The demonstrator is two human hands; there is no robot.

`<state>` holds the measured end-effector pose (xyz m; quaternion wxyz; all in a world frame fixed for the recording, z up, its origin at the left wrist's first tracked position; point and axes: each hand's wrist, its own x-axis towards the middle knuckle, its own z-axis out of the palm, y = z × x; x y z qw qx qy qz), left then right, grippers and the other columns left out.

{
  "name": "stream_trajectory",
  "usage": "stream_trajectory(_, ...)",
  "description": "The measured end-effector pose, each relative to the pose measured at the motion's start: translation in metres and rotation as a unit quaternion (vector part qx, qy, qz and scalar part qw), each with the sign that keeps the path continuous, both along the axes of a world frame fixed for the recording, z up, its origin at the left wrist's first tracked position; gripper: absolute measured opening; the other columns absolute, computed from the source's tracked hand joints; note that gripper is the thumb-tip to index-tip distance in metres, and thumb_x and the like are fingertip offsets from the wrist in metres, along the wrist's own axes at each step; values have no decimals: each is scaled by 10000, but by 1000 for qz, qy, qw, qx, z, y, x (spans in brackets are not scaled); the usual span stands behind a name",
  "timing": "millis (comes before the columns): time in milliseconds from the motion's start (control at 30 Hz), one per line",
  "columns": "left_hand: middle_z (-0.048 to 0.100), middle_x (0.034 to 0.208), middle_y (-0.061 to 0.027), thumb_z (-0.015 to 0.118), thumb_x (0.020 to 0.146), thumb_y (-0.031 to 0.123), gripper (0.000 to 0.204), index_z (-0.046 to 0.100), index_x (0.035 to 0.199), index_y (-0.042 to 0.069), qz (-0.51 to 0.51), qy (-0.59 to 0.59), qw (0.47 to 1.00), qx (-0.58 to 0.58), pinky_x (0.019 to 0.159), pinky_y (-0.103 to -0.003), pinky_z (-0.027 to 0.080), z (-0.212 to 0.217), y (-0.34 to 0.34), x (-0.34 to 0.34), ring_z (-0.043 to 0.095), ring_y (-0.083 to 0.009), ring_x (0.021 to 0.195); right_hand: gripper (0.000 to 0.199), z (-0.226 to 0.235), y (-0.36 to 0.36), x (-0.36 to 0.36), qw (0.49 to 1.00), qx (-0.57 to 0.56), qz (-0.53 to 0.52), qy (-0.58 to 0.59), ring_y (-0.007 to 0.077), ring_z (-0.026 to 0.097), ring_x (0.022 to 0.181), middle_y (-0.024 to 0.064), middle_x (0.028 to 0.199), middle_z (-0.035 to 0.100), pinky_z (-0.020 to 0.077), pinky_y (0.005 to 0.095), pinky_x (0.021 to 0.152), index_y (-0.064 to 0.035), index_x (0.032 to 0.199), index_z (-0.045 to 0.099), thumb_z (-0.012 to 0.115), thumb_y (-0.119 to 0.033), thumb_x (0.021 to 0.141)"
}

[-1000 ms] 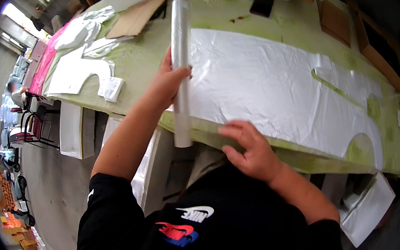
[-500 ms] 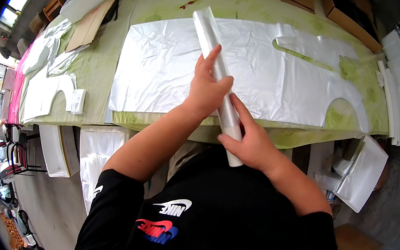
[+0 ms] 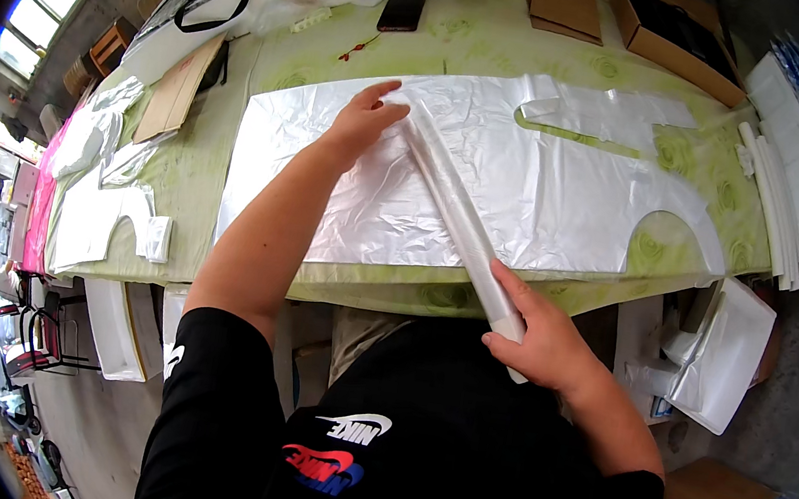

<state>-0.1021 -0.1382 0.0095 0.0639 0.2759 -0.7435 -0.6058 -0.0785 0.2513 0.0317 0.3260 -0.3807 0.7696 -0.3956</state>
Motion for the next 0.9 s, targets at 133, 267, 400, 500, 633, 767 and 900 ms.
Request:
stream_trajectory(133, 628, 1395, -106, 711, 931, 340, 535, 629, 1414, 123, -54, -99, 993, -42, 1097, -360, 405, 8, -6, -5, 542, -245, 1298, 903, 3, 2, -4, 999, 9, -2, -41, 393, 631, 1197, 252, 1338, 618, 496, 416, 1021, -187, 1615, 314, 746, -206, 822)
stream_trajectory(267, 651, 1330, -92, 712, 931, 318, 471, 669, 1339, 86, -77, -158, 982, -63, 1048, -350, 439, 15, -13, -21, 566, -228, 1240, 913, -3, 0, -9, 1000, -17, 7, -14, 382, 636, 1197, 251, 1353, 613, 494, 412, 1024, -183, 1620, 300, 750, -206, 825)
stream_trajectory(400, 670, 1250, -85, 720, 925, 279, 422, 685, 1283, 58, -80, -136, 987, -21, 994, -330, 463, 6, -21, -26, 588, -211, 1154, 966, 4, -1, -10, 998, 31, -6, -46, 392, 645, 1179, 275, 1336, 618, 493, 406, 1019, -181, 1639, 235, 759, -228, 830)
stream_trajectory(500, 675, 1229, -90, 725, 911, 263, 434, 680, 1281, 41, -80, -151, 985, -30, 980, -323, 469, 8, -15, -25, 595, -203, 1132, 1017, 18, 11, -11, 994, 92, 0, -59, 407, 662, 1143, 293, 1270, 646, 504, 407, 994, -171, 1648, 180, 772, -262, 826)
stream_trajectory(633, 681, 1232, -128, 703, 893, 236, 436, 680, 1275, 27, -105, -175, 966, -155, 950, -356, 499, 6, -2, -30, 621, -249, 1116, 1021, 27, 50, -6, 985, 168, 23, -42, 410, 694, 1060, 290, 1171, 684, 535, 436, 934, -163, 1643, 190, 781, -271, 817)
stream_trajectory(767, 699, 1184, -189, 619, 898, 259, 356, 737, 1162, 52, -47, -54, 834, -547, 892, -438, 543, -43, 4, -15, 673, -348, 1083, 1018, 45, 99, 8, 957, 279, 13, -72, 403, 712, 994, 274, 1104, 706, 556, 448, 882, -173, 1635, 213, 795, -269, 805)
stream_trajectory(900, 698, 1166, -177, 572, 908, 201, 270, 746, 1035, 39, -137, -199, 751, -614, 863, -451, 546, -19, 40, -19, 673, -350, 1082, 876, 12, 181, 38, 967, 248, -20, -55, 364, 712, 1008, 214, 1122, 711, 559, 420, 881, -164, 1549, 383, 810, -165, 784)
